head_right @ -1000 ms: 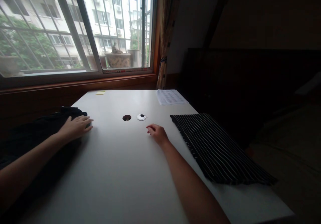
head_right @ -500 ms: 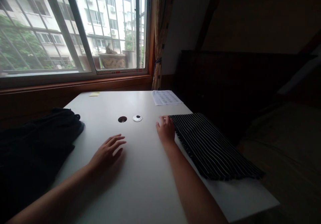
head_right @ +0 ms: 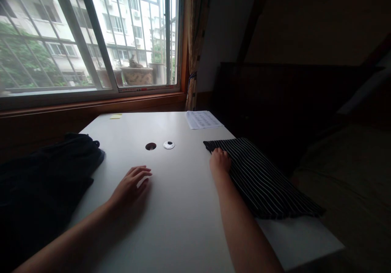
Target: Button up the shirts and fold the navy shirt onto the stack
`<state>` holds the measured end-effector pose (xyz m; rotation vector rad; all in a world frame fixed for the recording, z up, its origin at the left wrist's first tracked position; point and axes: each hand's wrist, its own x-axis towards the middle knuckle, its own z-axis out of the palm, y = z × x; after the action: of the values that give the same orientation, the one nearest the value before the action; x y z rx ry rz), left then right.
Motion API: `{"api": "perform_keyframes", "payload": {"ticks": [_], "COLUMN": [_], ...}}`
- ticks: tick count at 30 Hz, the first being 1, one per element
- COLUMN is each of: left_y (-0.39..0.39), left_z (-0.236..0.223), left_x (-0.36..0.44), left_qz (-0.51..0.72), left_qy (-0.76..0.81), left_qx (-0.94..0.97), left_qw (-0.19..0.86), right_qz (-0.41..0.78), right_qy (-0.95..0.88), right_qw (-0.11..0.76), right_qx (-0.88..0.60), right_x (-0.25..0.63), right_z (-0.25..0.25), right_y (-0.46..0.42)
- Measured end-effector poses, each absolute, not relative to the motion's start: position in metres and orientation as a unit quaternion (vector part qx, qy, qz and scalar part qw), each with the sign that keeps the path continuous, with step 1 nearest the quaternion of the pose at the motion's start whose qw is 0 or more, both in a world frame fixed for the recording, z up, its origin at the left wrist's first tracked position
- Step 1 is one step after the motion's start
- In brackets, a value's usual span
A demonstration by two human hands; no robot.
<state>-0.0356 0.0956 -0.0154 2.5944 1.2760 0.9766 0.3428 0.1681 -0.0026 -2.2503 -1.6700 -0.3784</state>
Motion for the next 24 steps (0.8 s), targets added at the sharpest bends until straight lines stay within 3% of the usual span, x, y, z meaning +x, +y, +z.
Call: {"api": "perform_keyframes", "payload": {"ticks": [13, 24], "left_y": [0.097, 0.096], "left_z": [-0.016, -0.018], "left_x": [-0.036, -0.034], "left_qz": [0.309, 0.319], "left_qy": [0.416, 0.430], "left_qx": [0.854, 0.844], "left_qw": [0.048, 0.046], "right_qz": [-0.109, 0.050], "right_qy": [-0.646, -0.783], "right_qw": [0.207, 0.301], "right_qx": [-0.726, -0.543], "right_x": [0.300, 0.198], "right_z": [0.011, 0.021], "right_y": [0.164, 0.118]}}
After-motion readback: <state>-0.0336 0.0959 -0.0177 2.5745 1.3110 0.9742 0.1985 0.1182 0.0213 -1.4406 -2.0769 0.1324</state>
